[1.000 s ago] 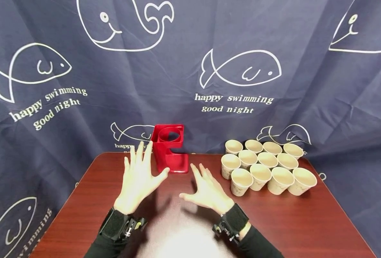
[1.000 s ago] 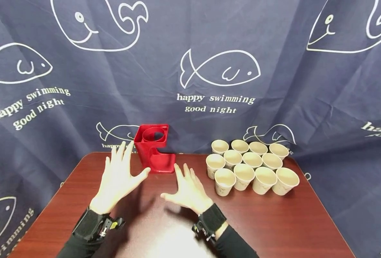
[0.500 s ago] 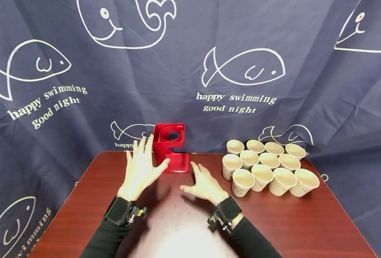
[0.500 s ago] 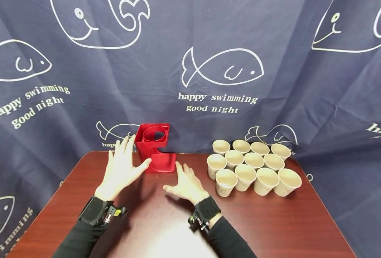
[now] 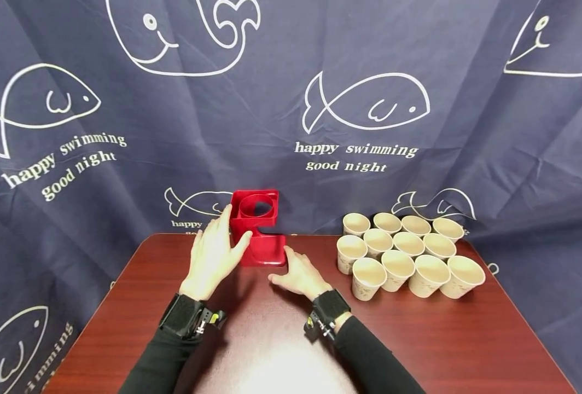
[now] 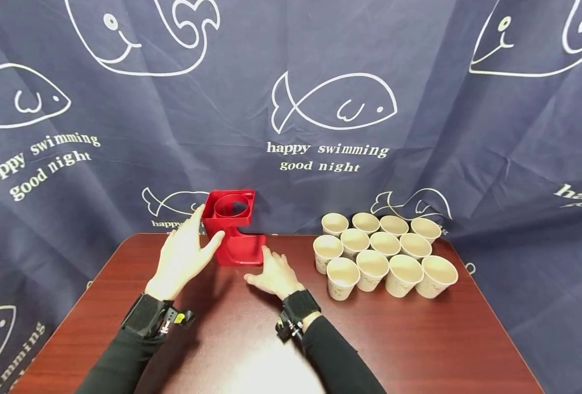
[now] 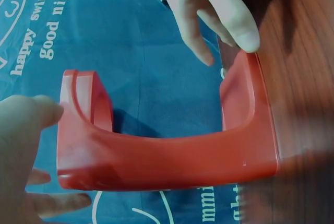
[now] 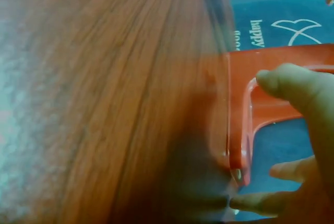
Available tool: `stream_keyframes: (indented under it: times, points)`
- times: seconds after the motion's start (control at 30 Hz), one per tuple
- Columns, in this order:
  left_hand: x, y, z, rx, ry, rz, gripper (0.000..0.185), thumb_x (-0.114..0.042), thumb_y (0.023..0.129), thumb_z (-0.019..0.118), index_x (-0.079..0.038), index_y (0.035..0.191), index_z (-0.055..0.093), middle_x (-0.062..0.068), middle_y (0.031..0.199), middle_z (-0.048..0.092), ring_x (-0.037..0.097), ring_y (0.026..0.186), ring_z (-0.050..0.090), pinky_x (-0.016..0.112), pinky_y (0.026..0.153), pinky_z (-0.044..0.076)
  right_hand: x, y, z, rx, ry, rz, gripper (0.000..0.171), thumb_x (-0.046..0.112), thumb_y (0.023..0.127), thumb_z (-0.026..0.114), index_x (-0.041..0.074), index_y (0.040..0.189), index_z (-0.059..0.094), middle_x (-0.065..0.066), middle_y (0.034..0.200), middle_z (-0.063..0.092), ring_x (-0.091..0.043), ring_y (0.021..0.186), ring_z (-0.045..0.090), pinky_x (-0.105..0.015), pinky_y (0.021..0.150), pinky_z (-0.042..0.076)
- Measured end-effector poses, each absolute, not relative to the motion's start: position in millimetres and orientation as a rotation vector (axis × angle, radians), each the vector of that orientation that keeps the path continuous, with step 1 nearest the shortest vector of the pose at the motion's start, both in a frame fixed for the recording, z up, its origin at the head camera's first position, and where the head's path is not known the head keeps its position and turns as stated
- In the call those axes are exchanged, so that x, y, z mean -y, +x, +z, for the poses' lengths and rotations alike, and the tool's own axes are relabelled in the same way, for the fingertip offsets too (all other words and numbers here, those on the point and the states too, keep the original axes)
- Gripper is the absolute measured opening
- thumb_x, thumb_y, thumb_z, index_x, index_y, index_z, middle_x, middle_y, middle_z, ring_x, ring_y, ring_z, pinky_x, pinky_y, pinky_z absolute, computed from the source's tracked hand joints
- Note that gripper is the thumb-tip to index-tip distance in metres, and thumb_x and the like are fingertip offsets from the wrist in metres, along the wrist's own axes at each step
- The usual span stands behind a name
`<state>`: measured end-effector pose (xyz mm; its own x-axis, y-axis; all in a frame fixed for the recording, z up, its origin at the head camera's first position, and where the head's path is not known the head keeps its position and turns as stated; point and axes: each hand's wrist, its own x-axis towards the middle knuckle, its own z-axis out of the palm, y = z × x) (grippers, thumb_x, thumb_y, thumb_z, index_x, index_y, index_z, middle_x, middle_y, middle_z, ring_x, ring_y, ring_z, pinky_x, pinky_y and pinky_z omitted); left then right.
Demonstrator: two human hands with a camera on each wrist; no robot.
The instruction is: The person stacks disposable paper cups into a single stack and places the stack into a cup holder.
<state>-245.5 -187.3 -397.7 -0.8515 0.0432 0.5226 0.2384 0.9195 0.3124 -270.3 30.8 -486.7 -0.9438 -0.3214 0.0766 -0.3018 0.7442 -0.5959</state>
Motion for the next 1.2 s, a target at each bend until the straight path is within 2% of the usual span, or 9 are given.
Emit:
stream_keyframes:
  times: [0.1,0.23,0.33,0.47,0.63,0.8,0.9,1.2]
  points:
    - [188.6,-246.9,-398.2,2.488,-0.238,-0.492,0.065,-0.039,0.095,0.067,-0.007,0.149,0.049,0.023,0.135,0.064,0.043,0.118,0.064,0.062,0.098,0.051,-25.0,-274.1,-487.2,-2.945,-0.490,-0.894,0.080,0.045,0.085,0.076,0.010,0.151,0.048,-0.017,0.142,0.061,-0.040,0.128,0.057,-0.052,0.104,0.051]
    - [189.3,-248.7,-398.1,2.414,-0.284,-0.490,0.047,-0.029,0.095,0.069,-0.004,0.134,0.061,0.022,0.124,0.068,0.042,0.109,0.067,0.060,0.091,0.054,-21.7,-277.9,-486.9,-3.011,-0.515,-0.804,0.056,0.035,0.089,0.072,0.014,0.140,0.063,-0.017,0.130,0.068,-0.041,0.115,0.063,-0.053,0.096,0.054]
    - [188.7,-249.7,-396.6,2.403,-0.301,-0.505,0.038,-0.023,0.097,0.067,-0.003,0.129,0.063,0.021,0.122,0.068,0.040,0.110,0.066,0.066,0.097,0.048,-22.3,-280.8,-487.0,-3.076,-0.553,-0.764,0.039,0.026,0.091,0.072,0.015,0.129,0.072,-0.016,0.120,0.072,-0.039,0.107,0.066,-0.052,0.090,0.057]
    - [188.0,-250.8,-393.2,2.426,-0.299,-0.519,0.031,-0.018,0.099,0.064,-0.003,0.126,0.064,0.020,0.122,0.069,0.039,0.115,0.065,0.071,0.104,0.041,-24.4,-283.3,-489.2,-3.137,-0.593,-0.766,0.029,0.019,0.090,0.076,0.015,0.119,0.077,-0.013,0.112,0.074,-0.036,0.103,0.070,-0.049,0.087,0.059]
    - [186.6,-250.4,-389.3,2.449,-0.300,-0.517,0.025,-0.018,0.100,0.063,-0.005,0.121,0.066,0.016,0.120,0.071,0.035,0.116,0.066,0.068,0.105,0.041,-25.4,-283.2,-492.2,-3.165,-0.591,-0.817,0.022,0.014,0.089,0.079,0.013,0.111,0.080,-0.011,0.109,0.076,-0.033,0.103,0.071,-0.046,0.086,0.059]
    - [187.2,-249.7,-388.3,2.380,-0.338,-0.476,0.020,-0.017,0.100,0.064,-0.006,0.115,0.070,0.014,0.111,0.074,0.033,0.105,0.071,0.056,0.090,0.054,-25.2,-282.1,-491.3,-3.165,-0.570,-0.827,0.020,0.013,0.089,0.079,0.012,0.109,0.080,-0.009,0.110,0.077,-0.031,0.105,0.071,-0.045,0.088,0.059]
    - [188.6,-248.5,-388.8,2.341,-0.363,-0.451,0.018,-0.015,0.099,0.065,-0.005,0.112,0.071,0.015,0.107,0.075,0.034,0.099,0.073,0.050,0.081,0.058,-25.4,-281.0,-491.2,-3.166,-0.570,-0.821,0.020,0.014,0.087,0.081,0.012,0.106,0.080,-0.010,0.107,0.076,-0.033,0.102,0.071,-0.046,0.085,0.059]
    - [189.2,-242.9,-388.8,2.355,-0.364,-0.434,0.018,-0.013,0.097,0.066,-0.004,0.112,0.072,0.016,0.105,0.075,0.035,0.096,0.073,0.050,0.082,0.059,-27.4,-276.3,-491.0,-3.185,-0.601,-0.758,0.019,0.016,0.083,0.085,0.015,0.101,0.080,-0.010,0.100,0.074,-0.035,0.091,0.068,-0.049,0.076,0.058]
